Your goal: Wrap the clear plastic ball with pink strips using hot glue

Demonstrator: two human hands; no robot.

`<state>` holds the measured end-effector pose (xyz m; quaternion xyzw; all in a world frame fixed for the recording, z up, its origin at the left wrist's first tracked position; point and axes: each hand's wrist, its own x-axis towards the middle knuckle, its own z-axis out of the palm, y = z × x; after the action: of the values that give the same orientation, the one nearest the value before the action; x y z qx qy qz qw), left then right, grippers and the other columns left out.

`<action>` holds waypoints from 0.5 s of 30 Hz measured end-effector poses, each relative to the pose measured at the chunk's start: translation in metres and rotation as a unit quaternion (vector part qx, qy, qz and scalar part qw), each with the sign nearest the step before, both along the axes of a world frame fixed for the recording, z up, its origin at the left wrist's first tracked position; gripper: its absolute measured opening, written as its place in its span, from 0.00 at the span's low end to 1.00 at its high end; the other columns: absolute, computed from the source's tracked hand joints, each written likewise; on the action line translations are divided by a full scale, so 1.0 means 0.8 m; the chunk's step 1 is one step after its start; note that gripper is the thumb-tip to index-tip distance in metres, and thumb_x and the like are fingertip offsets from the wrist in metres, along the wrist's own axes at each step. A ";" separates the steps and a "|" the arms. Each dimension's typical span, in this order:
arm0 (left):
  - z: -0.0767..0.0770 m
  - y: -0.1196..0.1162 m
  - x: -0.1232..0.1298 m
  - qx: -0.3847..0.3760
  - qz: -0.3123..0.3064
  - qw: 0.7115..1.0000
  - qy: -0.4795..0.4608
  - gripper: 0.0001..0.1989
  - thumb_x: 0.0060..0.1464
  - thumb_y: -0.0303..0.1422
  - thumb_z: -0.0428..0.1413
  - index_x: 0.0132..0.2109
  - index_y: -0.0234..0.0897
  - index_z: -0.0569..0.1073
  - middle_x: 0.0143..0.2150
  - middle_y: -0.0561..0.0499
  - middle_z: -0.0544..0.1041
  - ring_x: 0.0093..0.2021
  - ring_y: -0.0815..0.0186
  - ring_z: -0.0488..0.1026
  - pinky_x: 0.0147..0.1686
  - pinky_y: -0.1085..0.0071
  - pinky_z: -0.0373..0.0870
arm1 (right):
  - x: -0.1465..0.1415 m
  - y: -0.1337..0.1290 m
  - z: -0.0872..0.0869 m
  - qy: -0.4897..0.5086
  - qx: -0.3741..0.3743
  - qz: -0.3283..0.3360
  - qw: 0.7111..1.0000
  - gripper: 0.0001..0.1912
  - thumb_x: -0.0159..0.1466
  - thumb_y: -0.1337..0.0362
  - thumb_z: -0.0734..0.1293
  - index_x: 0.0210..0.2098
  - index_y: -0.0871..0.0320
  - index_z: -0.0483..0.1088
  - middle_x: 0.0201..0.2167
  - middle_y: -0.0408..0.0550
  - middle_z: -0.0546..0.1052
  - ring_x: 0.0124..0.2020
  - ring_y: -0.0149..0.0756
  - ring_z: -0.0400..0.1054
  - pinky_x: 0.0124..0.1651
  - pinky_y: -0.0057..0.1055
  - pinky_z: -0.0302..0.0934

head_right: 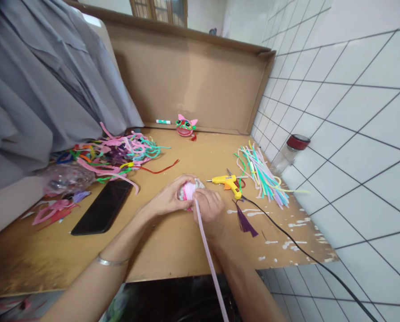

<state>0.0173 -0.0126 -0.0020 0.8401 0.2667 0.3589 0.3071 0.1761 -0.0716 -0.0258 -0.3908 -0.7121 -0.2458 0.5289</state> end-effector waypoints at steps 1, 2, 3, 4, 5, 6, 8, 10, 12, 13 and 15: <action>0.000 0.000 0.000 0.000 -0.001 1.000 0.000 0.22 0.46 0.35 0.60 0.50 0.39 0.67 0.55 0.44 0.71 0.55 0.56 0.70 0.58 0.58 0.66 | 0.000 0.000 0.000 0.003 0.001 0.000 1.000 0.09 0.64 0.74 0.60 0.38 0.58 0.70 0.33 0.51 0.80 0.37 0.36 0.76 0.40 0.33 0.66; 0.000 0.000 0.000 -0.002 0.000 1.000 0.001 0.23 0.46 0.35 0.60 0.50 0.39 0.67 0.55 0.43 0.71 0.55 0.56 0.70 0.57 0.58 0.66 | 0.000 0.000 0.000 0.005 0.002 0.001 1.000 0.09 0.64 0.74 0.60 0.38 0.58 0.70 0.33 0.51 0.80 0.37 0.36 0.76 0.40 0.33 0.66; 0.000 0.000 0.000 -0.004 0.002 1.000 0.003 0.23 0.45 0.35 0.61 0.50 0.38 0.67 0.55 0.43 0.71 0.55 0.56 0.70 0.57 0.58 0.66 | 0.000 0.000 0.000 0.006 0.003 0.002 1.000 0.09 0.64 0.74 0.60 0.38 0.58 0.70 0.33 0.51 0.80 0.37 0.36 0.76 0.40 0.33 0.66; 0.000 0.000 0.000 -0.006 0.004 1.000 0.005 0.24 0.45 0.34 0.61 0.50 0.38 0.67 0.55 0.43 0.71 0.55 0.56 0.70 0.57 0.58 0.66 | 0.000 0.000 -0.001 0.007 0.004 0.003 1.000 0.09 0.64 0.74 0.60 0.38 0.58 0.70 0.33 0.52 0.80 0.37 0.36 0.75 0.40 0.33 0.66; 0.000 0.000 0.000 -0.009 0.008 1.000 0.007 0.24 0.45 0.35 0.61 0.51 0.38 0.66 0.54 0.43 0.72 0.54 0.56 0.71 0.56 0.58 0.66 | 0.001 0.000 -0.001 0.008 0.004 0.004 1.000 0.09 0.64 0.74 0.60 0.38 0.59 0.70 0.33 0.52 0.80 0.37 0.36 0.75 0.40 0.33 0.66; 0.000 0.000 0.000 -0.012 0.011 1.000 0.008 0.25 0.45 0.35 0.61 0.51 0.39 0.66 0.54 0.44 0.72 0.54 0.56 0.71 0.56 0.59 0.67 | 0.001 0.000 -0.001 0.008 0.002 0.005 1.000 0.09 0.64 0.74 0.61 0.38 0.59 0.70 0.33 0.52 0.80 0.38 0.36 0.75 0.41 0.33 0.67; 0.001 -0.001 0.000 -0.015 0.013 1.000 0.007 0.25 0.45 0.35 0.61 0.51 0.39 0.66 0.54 0.44 0.72 0.53 0.56 0.71 0.56 0.59 0.67 | 0.002 0.000 -0.002 0.006 -0.002 0.004 1.000 0.09 0.64 0.74 0.61 0.38 0.59 0.71 0.33 0.52 0.80 0.38 0.36 0.75 0.41 0.33 0.66; 0.003 -0.002 0.000 -0.015 0.006 1.000 0.006 0.23 0.46 0.36 0.61 0.50 0.39 0.67 0.54 0.44 0.72 0.54 0.55 0.70 0.57 0.58 0.66 | 0.002 0.001 -0.002 0.000 -0.003 0.001 1.000 0.09 0.64 0.74 0.60 0.38 0.59 0.70 0.33 0.51 0.80 0.37 0.36 0.76 0.40 0.32 0.66; 0.005 -0.003 0.000 -0.013 -0.001 1.000 0.006 0.22 0.46 0.36 0.60 0.49 0.39 0.67 0.54 0.44 0.71 0.55 0.55 0.70 0.57 0.58 0.65 | 0.002 0.001 -0.001 -0.004 0.004 0.000 1.000 0.09 0.64 0.73 0.60 0.38 0.58 0.70 0.33 0.51 0.80 0.37 0.35 0.76 0.39 0.32 0.66; 0.005 -0.003 0.000 -0.011 -0.004 1.000 0.006 0.21 0.46 0.35 0.60 0.48 0.39 0.67 0.54 0.44 0.71 0.55 0.55 0.70 0.57 0.58 0.65 | 0.002 0.001 -0.001 -0.004 0.008 0.000 1.000 0.09 0.64 0.73 0.60 0.37 0.58 0.70 0.32 0.51 0.80 0.36 0.35 0.76 0.39 0.32 0.67; 0.005 -0.003 0.000 -0.008 -0.005 1.000 0.006 0.21 0.46 0.35 0.60 0.48 0.39 0.67 0.54 0.43 0.71 0.55 0.55 0.69 0.57 0.59 0.65 | 0.001 0.002 0.000 -0.002 0.018 0.002 1.000 0.08 0.64 0.74 0.60 0.37 0.58 0.70 0.32 0.51 0.80 0.36 0.35 0.75 0.39 0.31 0.67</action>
<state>0.0176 -0.0149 0.0023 0.8412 0.2670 0.3498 0.3143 0.1769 -0.0699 -0.0256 -0.3796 -0.7091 -0.2585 0.5350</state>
